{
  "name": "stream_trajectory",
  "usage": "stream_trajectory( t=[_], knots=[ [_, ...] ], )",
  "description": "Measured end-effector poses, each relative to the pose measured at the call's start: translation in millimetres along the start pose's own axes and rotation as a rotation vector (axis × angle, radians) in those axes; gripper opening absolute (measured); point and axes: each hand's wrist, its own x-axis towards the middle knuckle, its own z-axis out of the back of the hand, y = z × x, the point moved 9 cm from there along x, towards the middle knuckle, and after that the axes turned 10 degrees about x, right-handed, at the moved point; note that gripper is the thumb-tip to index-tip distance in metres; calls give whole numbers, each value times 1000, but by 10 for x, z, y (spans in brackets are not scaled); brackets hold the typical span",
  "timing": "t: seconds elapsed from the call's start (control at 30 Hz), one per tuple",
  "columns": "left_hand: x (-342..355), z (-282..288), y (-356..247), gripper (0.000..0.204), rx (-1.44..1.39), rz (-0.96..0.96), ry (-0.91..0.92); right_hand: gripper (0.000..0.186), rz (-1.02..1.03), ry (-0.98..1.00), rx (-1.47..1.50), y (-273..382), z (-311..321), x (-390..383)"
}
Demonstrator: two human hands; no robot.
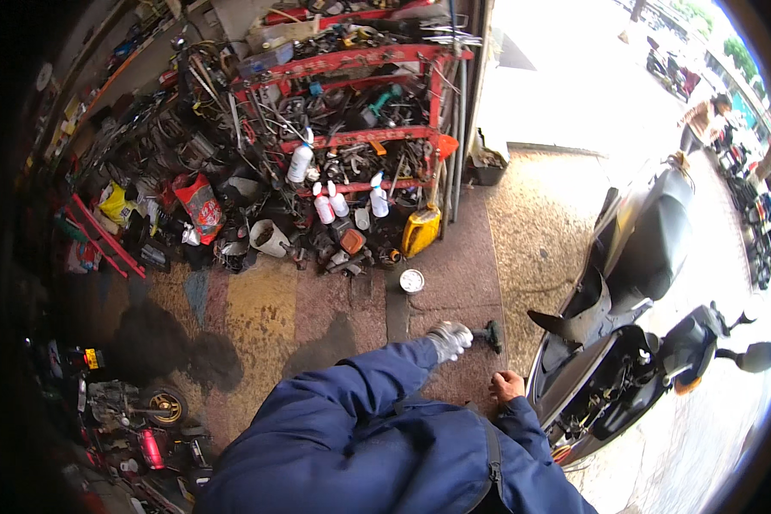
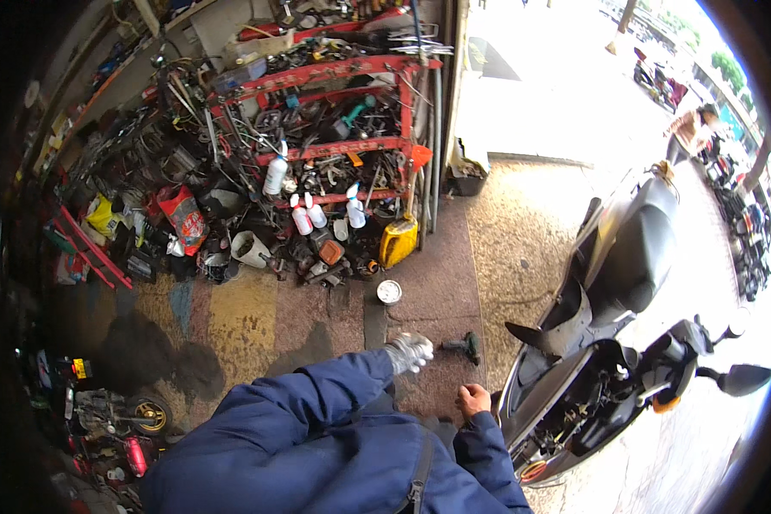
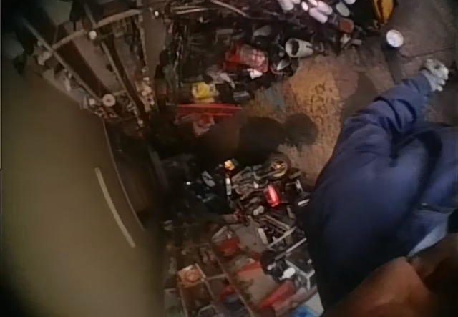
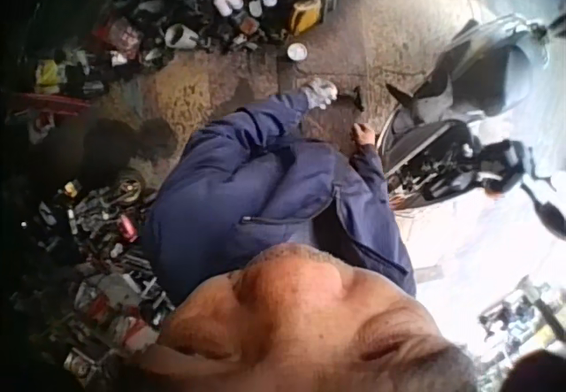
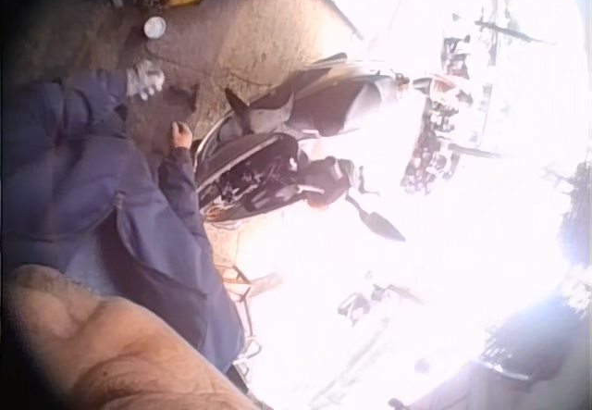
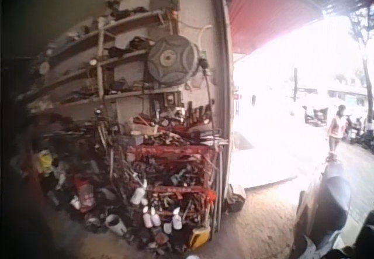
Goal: The person works on the front wiring of a scooter, repeatedly connecting and disconnecting wires near the headlight while the amber light flashes. They use a screwdriver and pliers to adjust and trim wires, then retrieve a small black component from a tool rack and install it into the wiring harness.
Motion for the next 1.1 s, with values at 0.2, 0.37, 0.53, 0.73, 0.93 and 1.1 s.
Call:
stream_trajectory(
  t=[0.2, 0.37, 0.53, 0.73, 0.93, 1.1],
  knots=[
    [-294, 1228, -255, 10, -238, 13, -247, 23, -52, 75, -111, 529, -658, 591],
    [-341, 1849, -173, 11, -352, 10, -305, 24, -98, 136, -364, 592, -998, 1256],
    [-301, 2699, -411, 13, -427, 34, -495, 28, 2, 231, -538, 943, -1613, 2138],
    [-159, 3160, -1076, 7, -484, -58, -618, 38, 107, 270, -820, 1984, -2227, 2783],
    [-94, 3520, -1343, 5, -496, -1, -660, 30, 137, 288, -806, 2350, -2666, 3305],
    [112, 4019, -1574, 4, -473, 4, -618, 25, 377, 516, -765, 2381, -3053, 3202]
  ],
)
